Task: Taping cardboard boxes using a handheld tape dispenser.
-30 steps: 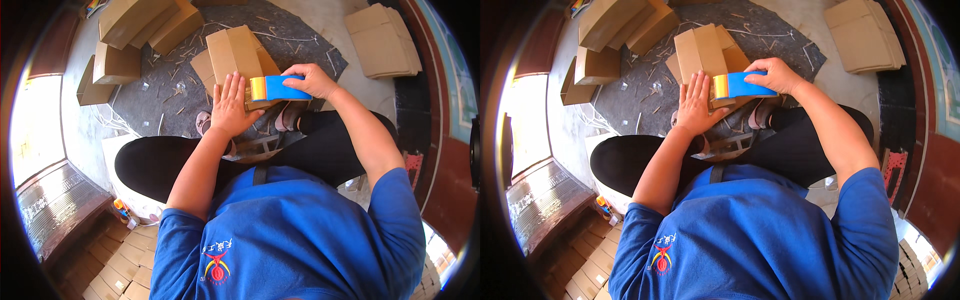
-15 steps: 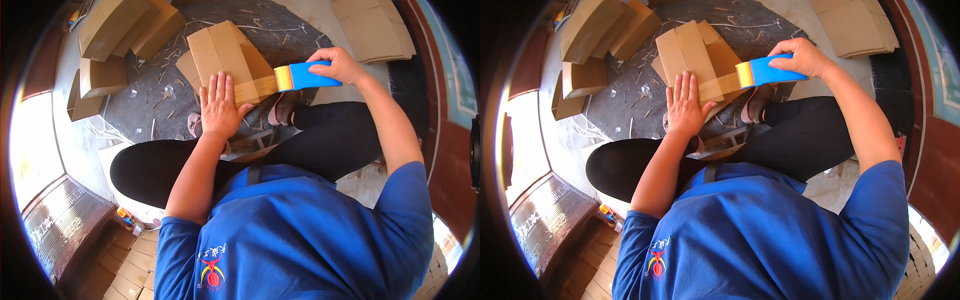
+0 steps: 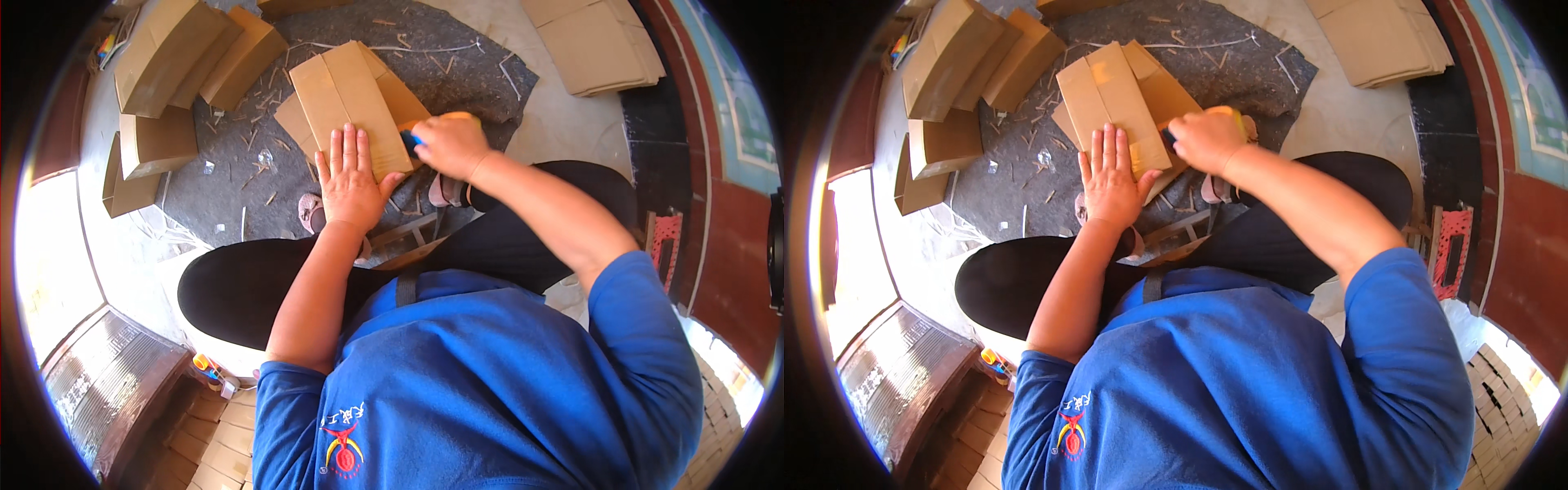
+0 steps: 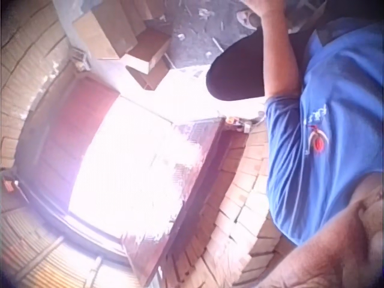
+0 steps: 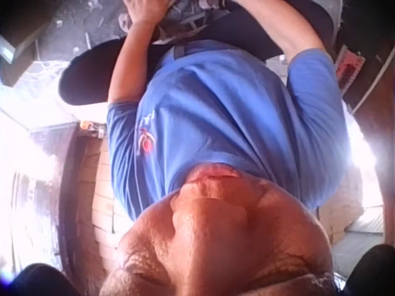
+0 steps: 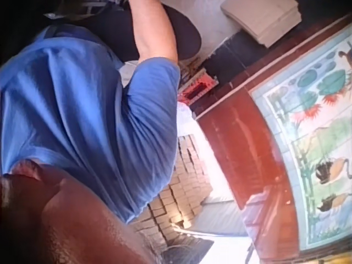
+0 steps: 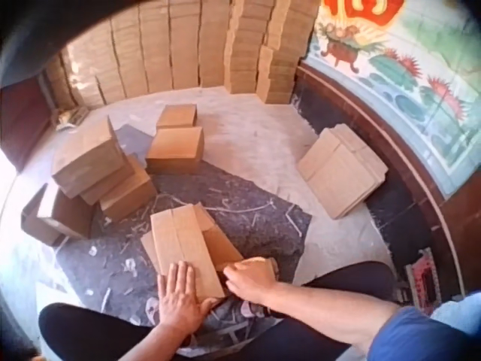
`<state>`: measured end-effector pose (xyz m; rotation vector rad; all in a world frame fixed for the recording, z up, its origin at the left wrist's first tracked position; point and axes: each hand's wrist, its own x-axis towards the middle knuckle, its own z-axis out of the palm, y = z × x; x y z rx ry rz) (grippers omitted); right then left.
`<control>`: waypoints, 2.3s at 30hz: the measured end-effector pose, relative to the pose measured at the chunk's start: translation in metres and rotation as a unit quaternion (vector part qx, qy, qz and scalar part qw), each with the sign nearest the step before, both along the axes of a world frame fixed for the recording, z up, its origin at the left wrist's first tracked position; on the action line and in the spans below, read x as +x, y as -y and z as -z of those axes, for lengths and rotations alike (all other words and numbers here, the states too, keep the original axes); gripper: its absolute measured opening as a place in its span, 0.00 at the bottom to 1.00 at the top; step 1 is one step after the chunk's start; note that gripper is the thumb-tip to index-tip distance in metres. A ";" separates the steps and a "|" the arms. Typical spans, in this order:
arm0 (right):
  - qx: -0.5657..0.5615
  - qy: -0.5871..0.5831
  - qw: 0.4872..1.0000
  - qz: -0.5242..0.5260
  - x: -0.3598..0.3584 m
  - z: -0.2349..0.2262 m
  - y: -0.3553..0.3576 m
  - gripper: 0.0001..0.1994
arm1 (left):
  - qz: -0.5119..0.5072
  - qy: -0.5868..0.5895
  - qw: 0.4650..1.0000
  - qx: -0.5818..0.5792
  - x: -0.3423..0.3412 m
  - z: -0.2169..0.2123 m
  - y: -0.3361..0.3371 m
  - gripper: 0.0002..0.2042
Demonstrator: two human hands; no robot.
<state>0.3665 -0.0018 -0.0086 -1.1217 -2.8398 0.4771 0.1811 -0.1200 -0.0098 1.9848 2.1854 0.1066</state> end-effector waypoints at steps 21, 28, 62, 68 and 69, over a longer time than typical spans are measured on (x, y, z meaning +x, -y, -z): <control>-0.309 0.057 0.927 0.205 -0.016 -0.026 0.063 0.23 | -0.185 0.003 0.980 0.074 -0.081 -0.018 -0.157 0.24; -0.207 0.163 0.960 0.090 0.014 -0.054 -0.047 0.20 | -0.396 0.270 0.856 0.194 -0.119 0.042 -0.068 0.14; -0.407 -0.268 0.871 0.069 0.007 -0.090 -0.014 0.14 | -0.270 0.882 0.366 -0.121 -0.053 -0.034 -0.006 0.14; -0.358 -0.256 0.896 0.059 -0.010 -0.098 -0.018 0.13 | -0.380 0.715 0.588 0.012 -0.076 -0.024 -0.005 0.04; -0.349 -0.263 0.897 0.060 0.002 -0.100 -0.029 0.13 | -0.424 0.680 0.597 0.037 -0.090 -0.041 -0.010 0.05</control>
